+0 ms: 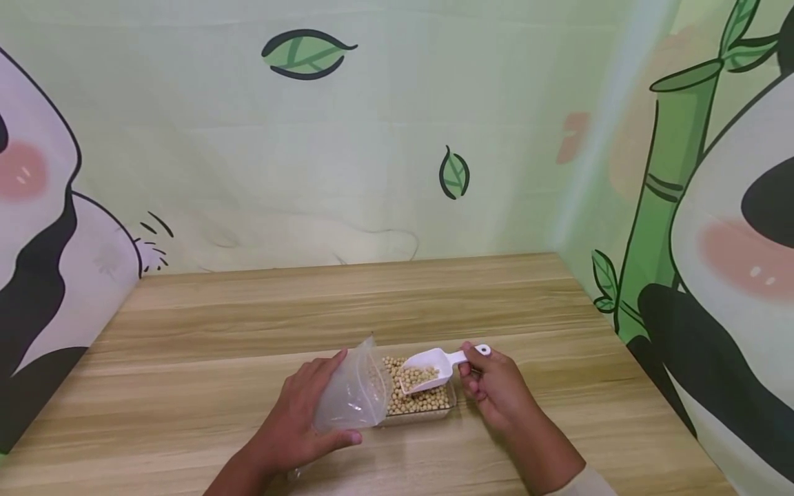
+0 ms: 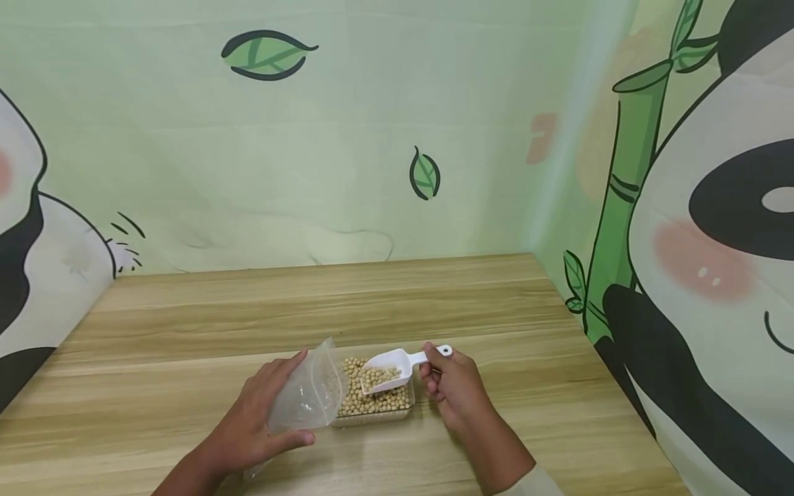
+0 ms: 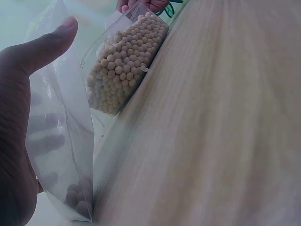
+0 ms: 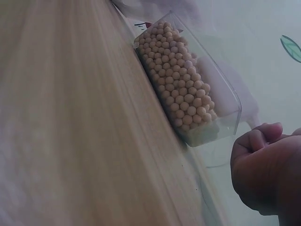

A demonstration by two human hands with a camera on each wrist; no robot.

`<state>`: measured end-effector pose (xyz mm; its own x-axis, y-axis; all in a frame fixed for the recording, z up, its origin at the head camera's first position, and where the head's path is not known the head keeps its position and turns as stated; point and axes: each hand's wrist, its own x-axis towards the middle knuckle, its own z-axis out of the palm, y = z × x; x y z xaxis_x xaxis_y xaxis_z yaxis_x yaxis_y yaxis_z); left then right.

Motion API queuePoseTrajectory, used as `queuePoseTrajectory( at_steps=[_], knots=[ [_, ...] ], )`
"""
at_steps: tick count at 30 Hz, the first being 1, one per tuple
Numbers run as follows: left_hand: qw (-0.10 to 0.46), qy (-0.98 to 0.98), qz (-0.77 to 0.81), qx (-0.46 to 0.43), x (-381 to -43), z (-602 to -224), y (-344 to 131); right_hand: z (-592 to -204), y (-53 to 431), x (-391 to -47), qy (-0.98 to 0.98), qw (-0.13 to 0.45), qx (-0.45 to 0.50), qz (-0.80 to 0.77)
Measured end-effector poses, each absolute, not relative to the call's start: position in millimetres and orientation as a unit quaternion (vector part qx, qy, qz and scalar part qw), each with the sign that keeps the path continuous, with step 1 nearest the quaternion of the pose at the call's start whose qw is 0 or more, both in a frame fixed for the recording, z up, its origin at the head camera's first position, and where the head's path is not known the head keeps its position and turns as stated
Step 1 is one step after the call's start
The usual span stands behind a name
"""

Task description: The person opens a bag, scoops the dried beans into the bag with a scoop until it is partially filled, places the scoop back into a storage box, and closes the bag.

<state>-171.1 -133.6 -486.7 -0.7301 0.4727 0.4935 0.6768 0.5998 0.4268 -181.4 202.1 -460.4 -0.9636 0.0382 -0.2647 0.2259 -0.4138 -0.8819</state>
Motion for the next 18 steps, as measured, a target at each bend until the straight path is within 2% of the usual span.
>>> queuePoseTrajectory(
  at_steps=[8,18],
  knots=[
    [0.146,-0.888,-0.306,-0.310,-170,-484,-133,-459,203,-181,0.512,0.071,0.109,-0.849],
    [0.165,-0.880,-0.303,-0.328,-173,-489,-135,-445,201,-171,0.522,0.016,0.070,-0.850]
  ],
)
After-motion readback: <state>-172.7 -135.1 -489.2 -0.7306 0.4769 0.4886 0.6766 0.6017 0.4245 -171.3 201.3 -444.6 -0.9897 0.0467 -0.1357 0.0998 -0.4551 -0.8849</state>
